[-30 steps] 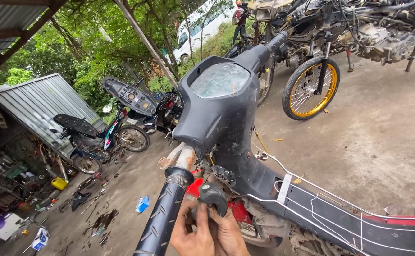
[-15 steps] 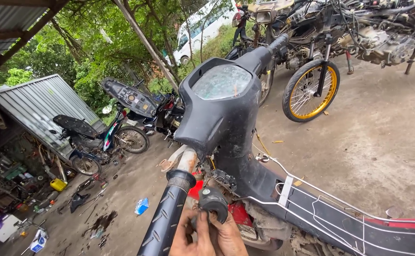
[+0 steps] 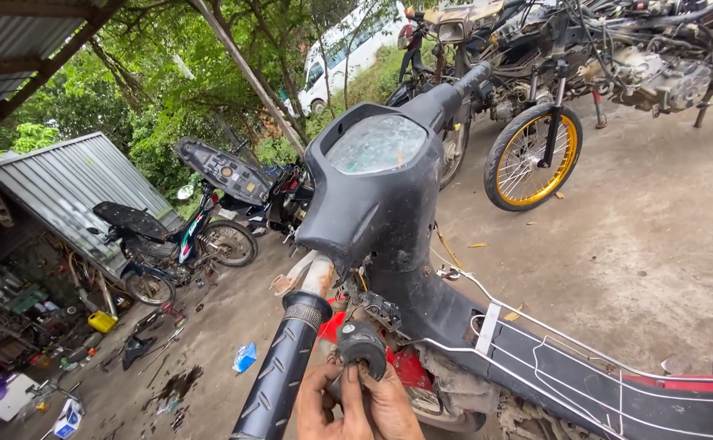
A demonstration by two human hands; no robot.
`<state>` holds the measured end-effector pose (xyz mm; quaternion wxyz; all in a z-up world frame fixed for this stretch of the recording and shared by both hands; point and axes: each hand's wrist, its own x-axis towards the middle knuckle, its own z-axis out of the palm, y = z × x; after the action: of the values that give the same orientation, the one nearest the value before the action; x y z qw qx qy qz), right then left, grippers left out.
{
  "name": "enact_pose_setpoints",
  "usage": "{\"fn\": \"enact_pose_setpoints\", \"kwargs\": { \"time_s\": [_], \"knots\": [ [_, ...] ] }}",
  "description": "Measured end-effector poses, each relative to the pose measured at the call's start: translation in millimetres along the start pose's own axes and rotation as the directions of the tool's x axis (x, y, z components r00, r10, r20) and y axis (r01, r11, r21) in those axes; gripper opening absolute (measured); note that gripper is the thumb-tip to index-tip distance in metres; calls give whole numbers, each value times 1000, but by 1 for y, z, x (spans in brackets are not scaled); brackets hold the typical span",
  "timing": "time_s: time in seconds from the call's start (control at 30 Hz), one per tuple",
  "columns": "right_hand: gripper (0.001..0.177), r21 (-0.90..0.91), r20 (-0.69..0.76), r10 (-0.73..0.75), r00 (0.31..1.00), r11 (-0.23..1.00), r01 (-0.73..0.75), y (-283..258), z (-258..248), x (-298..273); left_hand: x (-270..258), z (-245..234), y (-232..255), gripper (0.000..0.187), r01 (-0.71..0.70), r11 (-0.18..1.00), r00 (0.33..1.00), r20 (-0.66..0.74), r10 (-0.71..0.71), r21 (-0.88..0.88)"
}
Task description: The person works on a red motorcycle in an outdoor workshop. They manipulate wires and a small black component near the handlebar, then use a screwdriver to adjust a small white plastic piece on the ground.
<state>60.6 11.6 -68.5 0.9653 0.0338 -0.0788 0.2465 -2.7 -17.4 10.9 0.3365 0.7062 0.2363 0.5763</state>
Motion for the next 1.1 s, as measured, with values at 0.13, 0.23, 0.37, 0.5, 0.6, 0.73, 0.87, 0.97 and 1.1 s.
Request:
{"fn": "enact_pose_setpoints", "kwargs": {
  "time_s": [0.13,0.23,0.37,0.5,0.6,0.73,0.87,0.97,1.1],
  "knots": [
    [30,13,-40,8,999,1000,-7,-1,10,-10,4,2,-7,19,28,990,999,40,-23,-139],
    [27,-12,-28,21,999,1000,-22,-1,6,-11,0,-7,-8,17,-121,982,992,24,126,-142],
    [27,62,-22,12,1000,998,-11,-3,31,-23,11,0,-7,11,-179,943,978,58,203,-281],
    [29,23,-40,-16,999,1000,17,-2,21,-19,6,-2,-8,18,-133,941,987,41,153,-310],
    [26,12,31,-24,999,1000,24,3,6,-16,3,-5,-8,13,-191,981,981,11,192,-43],
    [31,24,-64,5,998,1000,-3,5,18,-20,8,-6,-5,15,-39,976,998,37,48,-213],
    [22,-20,-53,-37,998,999,36,11,-10,-3,2,-11,-3,12,7,1000,999,51,-5,-24],
    [29,-25,-18,-3,1000,1000,3,-2,28,-19,14,8,-19,23,-37,951,998,32,49,-307],
    [24,9,-65,72,995,997,-72,0,21,-18,7,-6,-4,9,-130,986,991,1,131,-107]
  ]
}}
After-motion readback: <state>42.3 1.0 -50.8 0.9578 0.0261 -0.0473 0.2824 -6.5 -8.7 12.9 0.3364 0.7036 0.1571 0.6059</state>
